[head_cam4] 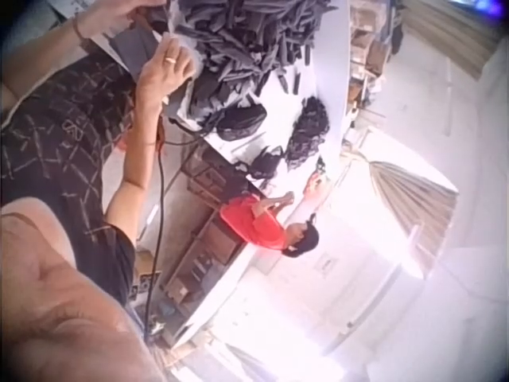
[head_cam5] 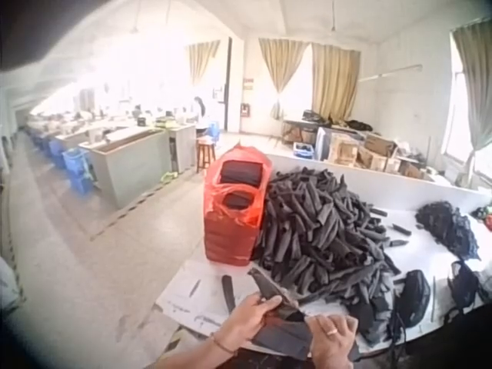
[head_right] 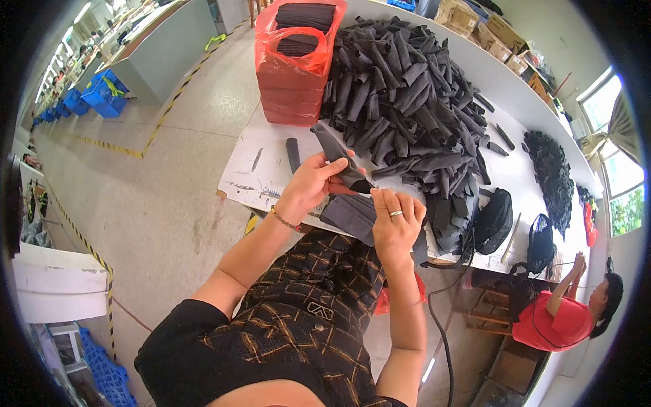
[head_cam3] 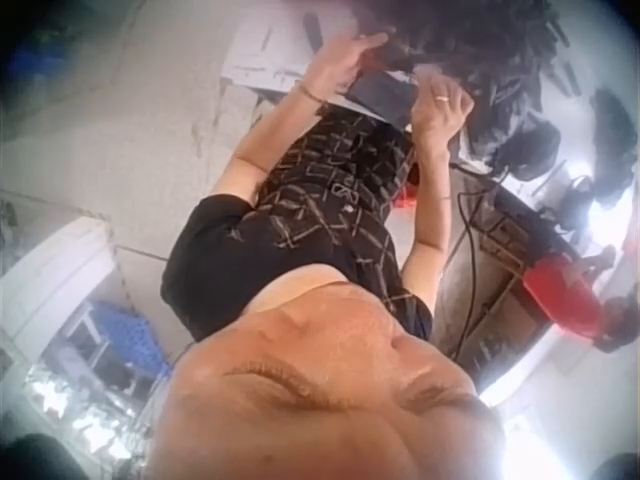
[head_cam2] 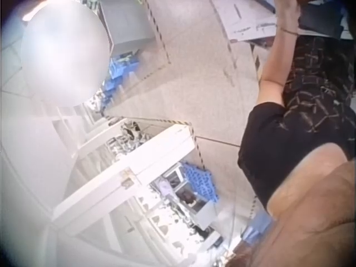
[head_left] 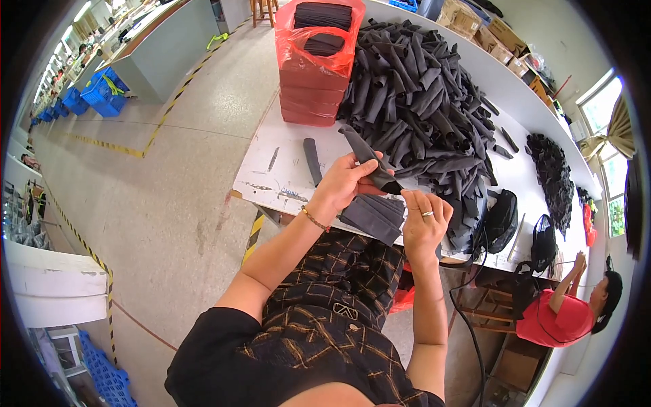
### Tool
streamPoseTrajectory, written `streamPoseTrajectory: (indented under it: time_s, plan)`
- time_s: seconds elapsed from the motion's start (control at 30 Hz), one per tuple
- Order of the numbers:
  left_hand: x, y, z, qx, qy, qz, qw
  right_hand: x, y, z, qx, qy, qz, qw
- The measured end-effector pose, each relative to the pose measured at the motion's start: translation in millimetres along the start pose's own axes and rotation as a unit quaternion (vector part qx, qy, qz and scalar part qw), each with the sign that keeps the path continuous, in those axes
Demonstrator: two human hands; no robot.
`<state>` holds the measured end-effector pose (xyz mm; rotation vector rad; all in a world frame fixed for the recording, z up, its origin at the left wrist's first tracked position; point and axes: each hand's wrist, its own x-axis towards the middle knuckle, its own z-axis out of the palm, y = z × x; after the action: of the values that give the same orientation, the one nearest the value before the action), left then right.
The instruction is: Assembling or folding gray industrial components at a factory workbench.
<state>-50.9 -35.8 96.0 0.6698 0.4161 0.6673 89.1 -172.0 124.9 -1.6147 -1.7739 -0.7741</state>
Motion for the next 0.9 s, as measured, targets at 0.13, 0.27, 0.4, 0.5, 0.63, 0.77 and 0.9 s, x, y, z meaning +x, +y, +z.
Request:
streamPoseTrajectory:
  time_s: [0.13, 0.27, 0.4, 0.5, 0.63, 0.77, 0.9]
  plan:
    - [-4, -2, 7, -0.014, -0.007, 0.01, 1.0, -3, 1, 1, -0.03, 0.001, -0.015, 0.999]
    - [-14, -31, 23, 0.003, 0.061, 0.126, 0.99, -4, -11, 8, -0.035, 0.018, 0.008, 0.999]
    - [-21, -44, 36, 0.031, 0.112, 0.199, 0.973, -11, -25, 19, -0.019, 0.033, 0.066, 0.997]
    - [-21, -42, 34, -0.06, 0.044, 0.148, 0.986, -12, -35, 21, 0.036, 0.032, 0.09, 0.995]
    - [-11, -32, 25, -0.068, -0.031, 0.166, 0.983, -24, -32, 15, 0.094, -0.023, 0.126, 0.987]
    - [-9, -41, 27, -0.042, -0.028, 0.203, 0.978, -25, -26, 16, 0.165, -0.041, 0.117, 0.978]
    - [-9, -54, 27, -0.09, -0.006, 0.171, 0.981, -25, -25, 29, 0.195, -0.043, 0.092, 0.976]
